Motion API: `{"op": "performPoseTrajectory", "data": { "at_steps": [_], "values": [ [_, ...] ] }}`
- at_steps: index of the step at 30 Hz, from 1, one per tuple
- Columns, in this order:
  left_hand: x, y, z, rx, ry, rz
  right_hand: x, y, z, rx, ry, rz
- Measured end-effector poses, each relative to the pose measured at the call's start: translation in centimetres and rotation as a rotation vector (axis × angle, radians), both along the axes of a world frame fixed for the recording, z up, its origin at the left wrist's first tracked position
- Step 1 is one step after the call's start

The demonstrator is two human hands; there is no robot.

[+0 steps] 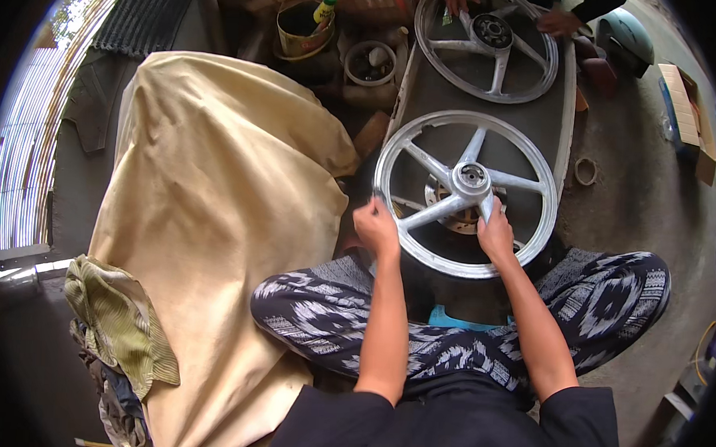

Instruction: The person wipes a motorcycle wheel with a cloth and sands the surface using a small block. They then spin the wheel to check for debris and continue sanding and wiping different sections of the rim.

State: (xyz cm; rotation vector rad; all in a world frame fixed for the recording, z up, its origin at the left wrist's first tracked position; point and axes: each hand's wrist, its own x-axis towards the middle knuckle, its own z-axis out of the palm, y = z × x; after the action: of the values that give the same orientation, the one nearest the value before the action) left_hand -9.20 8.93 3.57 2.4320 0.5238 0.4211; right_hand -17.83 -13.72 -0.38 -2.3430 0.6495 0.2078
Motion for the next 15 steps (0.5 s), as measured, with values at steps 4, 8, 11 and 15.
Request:
{"op": "performPoseTrajectory", "data": {
  "at_steps": [4,8,11,15],
  "values": [
    [-0.7,1.0,-1.2,-0.075,0.011,0.033,-0.3,0.2,-0.1,-0.003,0.02,0.036],
    [-3.7,-0.5,0.0,-0.112,0.037,0.052,-0.3,-0.4,0.0,-0.018,0.017,0.023],
    [-0.6,0.5,-0.2,-0.038,0.064,0.079,0.4,0.5,0.6,-0.023,0.02,0.038],
    [-0.7,1.3,0.0,-0.06,0.027,-0.001,0.3,0.5,0.2,-0.039,0.033,0.041]
  ]
}}
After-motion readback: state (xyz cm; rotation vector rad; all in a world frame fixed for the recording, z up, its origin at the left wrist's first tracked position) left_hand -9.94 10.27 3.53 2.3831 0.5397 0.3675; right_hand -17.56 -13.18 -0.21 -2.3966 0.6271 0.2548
